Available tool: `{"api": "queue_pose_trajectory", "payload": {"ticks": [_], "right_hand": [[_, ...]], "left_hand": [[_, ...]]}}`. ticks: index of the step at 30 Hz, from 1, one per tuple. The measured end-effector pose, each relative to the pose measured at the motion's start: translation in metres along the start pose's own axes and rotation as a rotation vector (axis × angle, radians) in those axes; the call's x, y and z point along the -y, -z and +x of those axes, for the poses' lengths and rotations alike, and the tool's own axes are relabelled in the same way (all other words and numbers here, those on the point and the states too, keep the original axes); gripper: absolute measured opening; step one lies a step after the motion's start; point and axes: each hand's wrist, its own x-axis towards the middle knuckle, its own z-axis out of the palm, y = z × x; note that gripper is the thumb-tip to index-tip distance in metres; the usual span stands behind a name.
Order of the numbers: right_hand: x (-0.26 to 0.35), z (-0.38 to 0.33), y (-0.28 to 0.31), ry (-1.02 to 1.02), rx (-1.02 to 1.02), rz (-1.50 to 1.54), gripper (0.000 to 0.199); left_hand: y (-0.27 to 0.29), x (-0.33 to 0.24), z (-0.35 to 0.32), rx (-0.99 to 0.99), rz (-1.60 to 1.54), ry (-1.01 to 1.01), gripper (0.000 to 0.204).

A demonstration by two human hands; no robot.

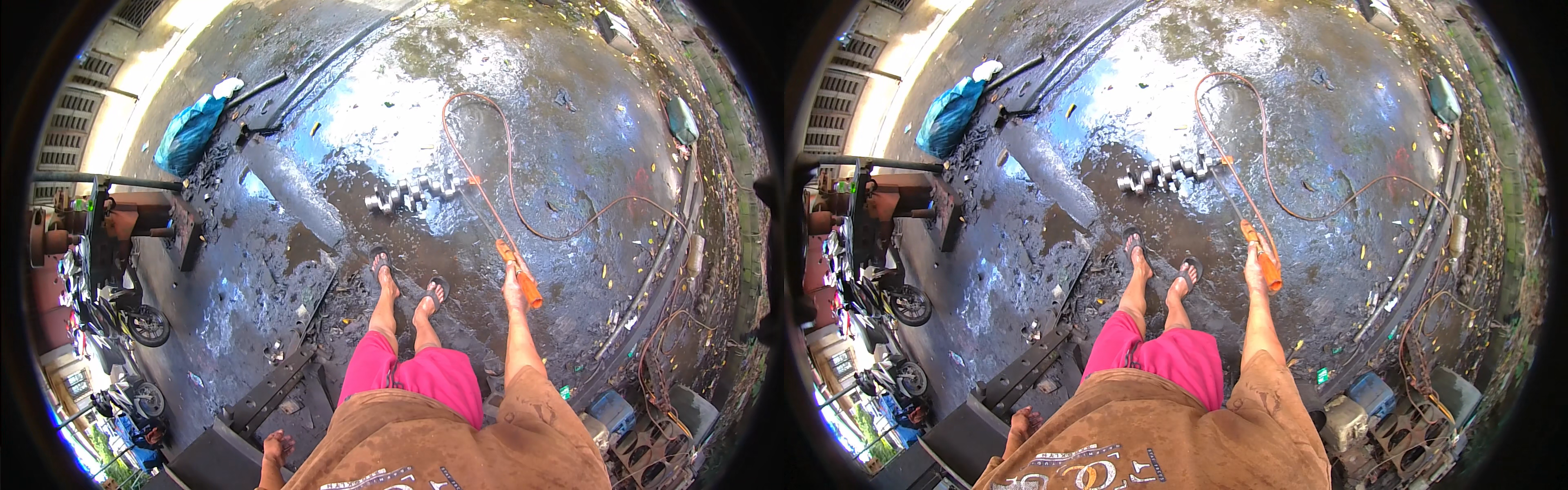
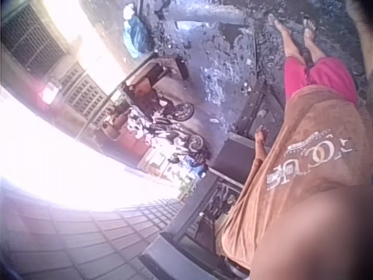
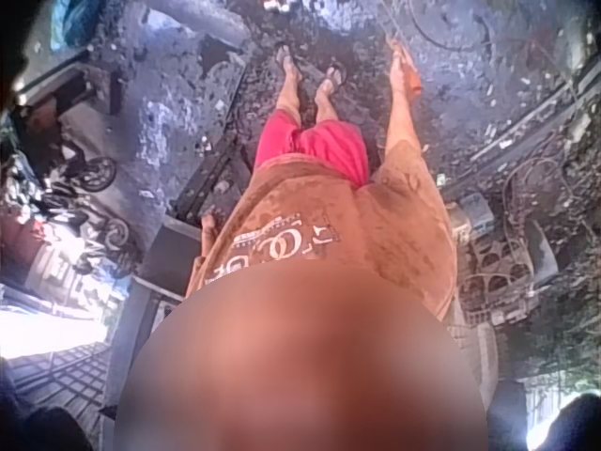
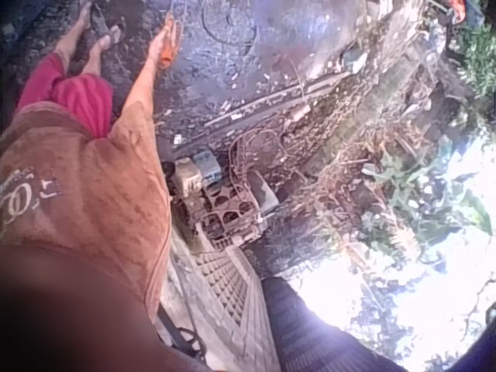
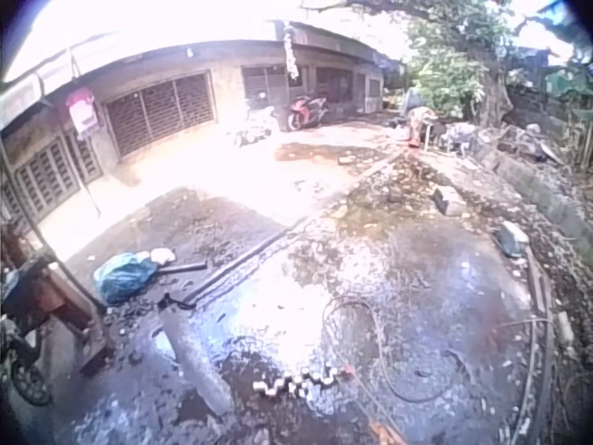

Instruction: The person uses a pressure washer with a rotating brush attachment to clean a wet concrete floor in an outdoor workshop area. They repeatedly spray and scrub a single metal crankshaft lying on the ground, moving the tool back and forth over it while water and debris are washed away.

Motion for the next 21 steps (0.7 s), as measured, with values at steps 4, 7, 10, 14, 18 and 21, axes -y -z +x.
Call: {"api": "queue_pose_trajectory", "payload": {"ticks": [4, 7, 10, 14, 18, 21], "right_hand": [[0.000, 0.000, 0.000, -0.026, 0.005, 0.010, 0.031], [0.001, 0.001, 0.001, -0.022, 0.001, -0.022, 0.032], [0.004, 0.000, 0.002, -0.023, 0.006, -0.025, 0.033], [0.017, -0.004, 0.015, 0.011, -0.009, -0.001, 0.033], [0.060, 0.004, 0.063, 0.070, -0.059, 0.027, 0.032], [0.118, 0.015, 0.105, 0.068, -0.053, -0.044, 0.034]], "left_hand": [[-0.001, 0.000, -0.001, 0.023, -0.023, -0.014, 0.024], [-0.001, 0.000, 0.000, 0.027, -0.024, -0.023, 0.023], [-0.001, 0.000, 0.003, 0.025, -0.028, -0.025, 0.023], [-0.005, 0.000, 0.011, 0.054, -0.006, -0.017, 0.023], [-0.036, -0.002, 0.037, 0.114, 0.024, -0.002, 0.025], [-0.073, -0.014, 0.059, 0.181, -0.010, 0.022, 0.025]]}}
